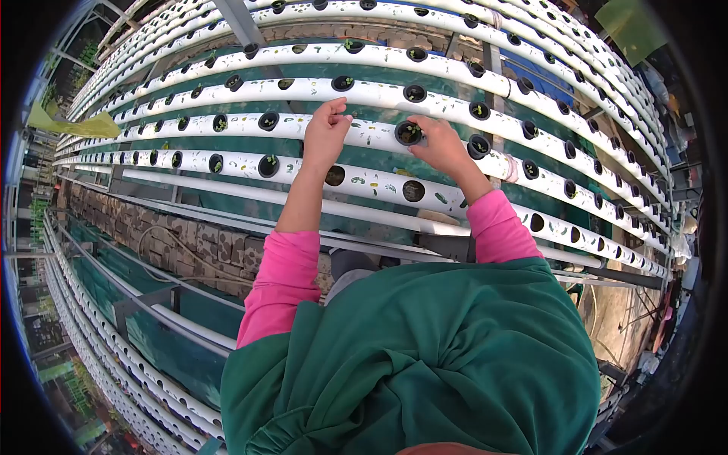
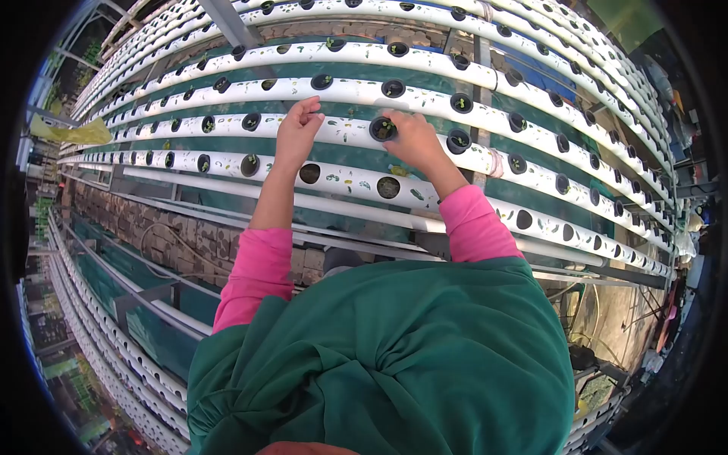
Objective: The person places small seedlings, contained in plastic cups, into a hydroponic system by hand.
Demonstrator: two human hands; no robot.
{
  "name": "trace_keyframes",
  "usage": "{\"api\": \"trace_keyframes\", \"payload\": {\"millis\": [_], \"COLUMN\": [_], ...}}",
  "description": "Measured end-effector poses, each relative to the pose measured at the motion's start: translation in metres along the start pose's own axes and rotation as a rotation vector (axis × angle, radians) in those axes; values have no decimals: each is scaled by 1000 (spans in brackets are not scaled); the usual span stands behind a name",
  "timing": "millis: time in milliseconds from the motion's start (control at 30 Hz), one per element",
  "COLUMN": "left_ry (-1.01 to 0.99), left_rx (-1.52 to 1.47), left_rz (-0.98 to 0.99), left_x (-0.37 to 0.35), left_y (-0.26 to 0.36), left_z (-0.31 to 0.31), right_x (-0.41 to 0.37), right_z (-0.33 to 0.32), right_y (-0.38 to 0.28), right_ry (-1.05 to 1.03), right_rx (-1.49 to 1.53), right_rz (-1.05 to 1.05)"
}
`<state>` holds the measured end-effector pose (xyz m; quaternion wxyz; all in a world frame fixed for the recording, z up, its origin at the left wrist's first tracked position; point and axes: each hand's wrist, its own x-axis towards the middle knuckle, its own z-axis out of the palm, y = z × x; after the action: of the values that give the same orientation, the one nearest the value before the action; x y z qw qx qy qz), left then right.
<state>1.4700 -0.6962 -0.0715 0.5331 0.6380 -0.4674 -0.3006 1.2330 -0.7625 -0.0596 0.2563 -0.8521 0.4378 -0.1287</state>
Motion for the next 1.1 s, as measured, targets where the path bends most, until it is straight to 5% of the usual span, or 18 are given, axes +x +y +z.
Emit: {"api": "trace_keyframes", "payload": {"millis": [300, 433, 667, 767, 833, 1100], "left_ry": [104, 100, 99, 147, 163, 79], "left_rx": [171, 132, 123, 81, 76, 103], "left_rz": [-63, -76, -98, -94, -121, -127], "left_x": [2, 5, 11, 14, 12, 17], "left_y": [-28, -33, -34, -42, -44, -61], "left_z": [-51, -64, -111, -137, -153, -179], "right_x": [26, 53, 96, 101, 98, 81], "right_z": [-1, 25, 88, 80, 68, 51], "right_y": [-39, -66, -92, -102, -109, -122], "right_ry": [93, 69, 99, -9, -32, 88], "right_rx": [-171, 13, -73, -98, 150, 278], "right_rz": [-47, -203, -154, -71, 7, 62]}}
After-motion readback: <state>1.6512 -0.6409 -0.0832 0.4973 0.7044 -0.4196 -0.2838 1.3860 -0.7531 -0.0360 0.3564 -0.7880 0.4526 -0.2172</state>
